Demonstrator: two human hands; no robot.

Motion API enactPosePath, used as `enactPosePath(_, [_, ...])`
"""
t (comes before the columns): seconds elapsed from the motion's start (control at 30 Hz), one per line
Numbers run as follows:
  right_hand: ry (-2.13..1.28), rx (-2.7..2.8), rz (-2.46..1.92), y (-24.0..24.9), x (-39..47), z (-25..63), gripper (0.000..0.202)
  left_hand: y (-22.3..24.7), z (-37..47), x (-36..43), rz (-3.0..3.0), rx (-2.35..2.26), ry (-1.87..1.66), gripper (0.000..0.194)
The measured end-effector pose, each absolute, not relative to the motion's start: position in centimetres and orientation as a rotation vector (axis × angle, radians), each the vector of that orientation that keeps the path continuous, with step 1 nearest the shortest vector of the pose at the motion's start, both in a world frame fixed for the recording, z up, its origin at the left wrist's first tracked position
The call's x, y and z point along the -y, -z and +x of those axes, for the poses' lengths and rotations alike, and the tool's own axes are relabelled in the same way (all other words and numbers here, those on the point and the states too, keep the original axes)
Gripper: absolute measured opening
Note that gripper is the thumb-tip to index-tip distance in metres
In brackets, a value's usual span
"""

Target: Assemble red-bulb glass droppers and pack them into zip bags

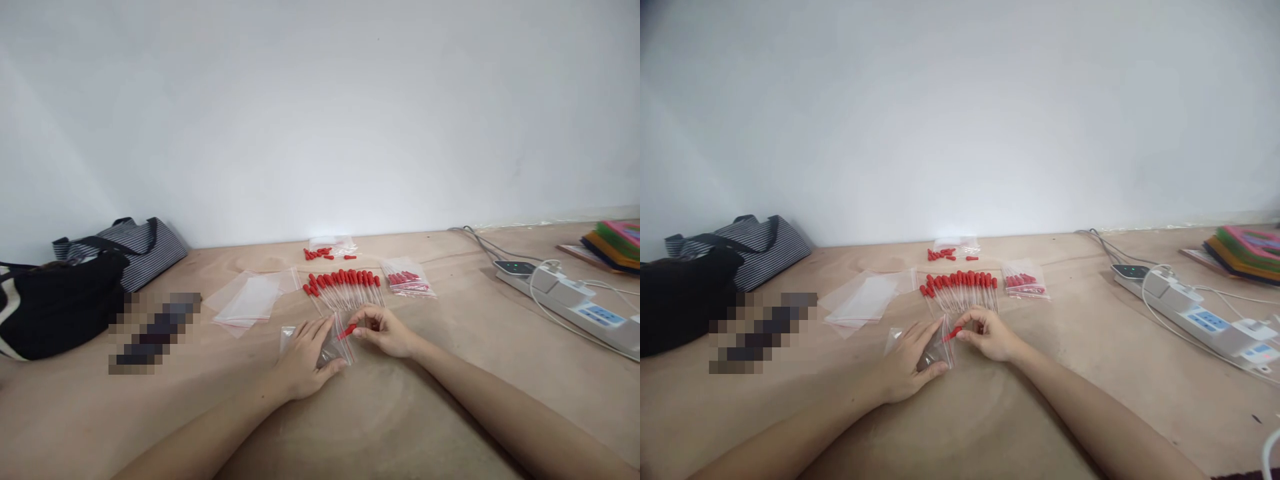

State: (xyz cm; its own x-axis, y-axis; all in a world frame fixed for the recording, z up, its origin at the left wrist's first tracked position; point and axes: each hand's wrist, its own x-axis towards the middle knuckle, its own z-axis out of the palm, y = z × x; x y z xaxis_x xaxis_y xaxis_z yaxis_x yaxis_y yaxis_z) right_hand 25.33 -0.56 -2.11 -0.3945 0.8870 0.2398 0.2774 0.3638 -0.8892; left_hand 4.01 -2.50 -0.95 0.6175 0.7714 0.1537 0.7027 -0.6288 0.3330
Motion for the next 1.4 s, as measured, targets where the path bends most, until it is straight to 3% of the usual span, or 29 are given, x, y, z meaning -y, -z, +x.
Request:
enactPosePath(0.47, [-0.844, 2.116, -0.959, 2.7, 0.8, 24.3, 0.013, 0.7, 4.7, 2.7, 2.665, -1.193, -0.547, 0.052])
enactPosePath(0.7, [-1.082, 1.925, -1.118, 3.9, -0.3, 24.7, 0.011, -0.1, 1.1, 2.7, 2.577, -1.137, -0.38, 0.041])
enactPosePath(0.87, [-1.066, 1.923, -1.2, 3.5, -0.5, 25.7, 0.011, 0.3, 0.4, 2.6, 2.518, -1.13, -0.378, 0.036])
enactPosePath(1.1, [-0.451, 1.71, -1.779, 1.6, -3.7, 28.8, 0.014, 0.2, 0.6, 2.5, 2.504, -1.11, -0.422, 0.035])
enactPosePath(1.4, [-0.44, 1.634, -1.953, 2.1, -7.0, 28.2, 0.009, -0.1, 0.5, 2.7, 2.497, -1.114, -0.38, 0.036])
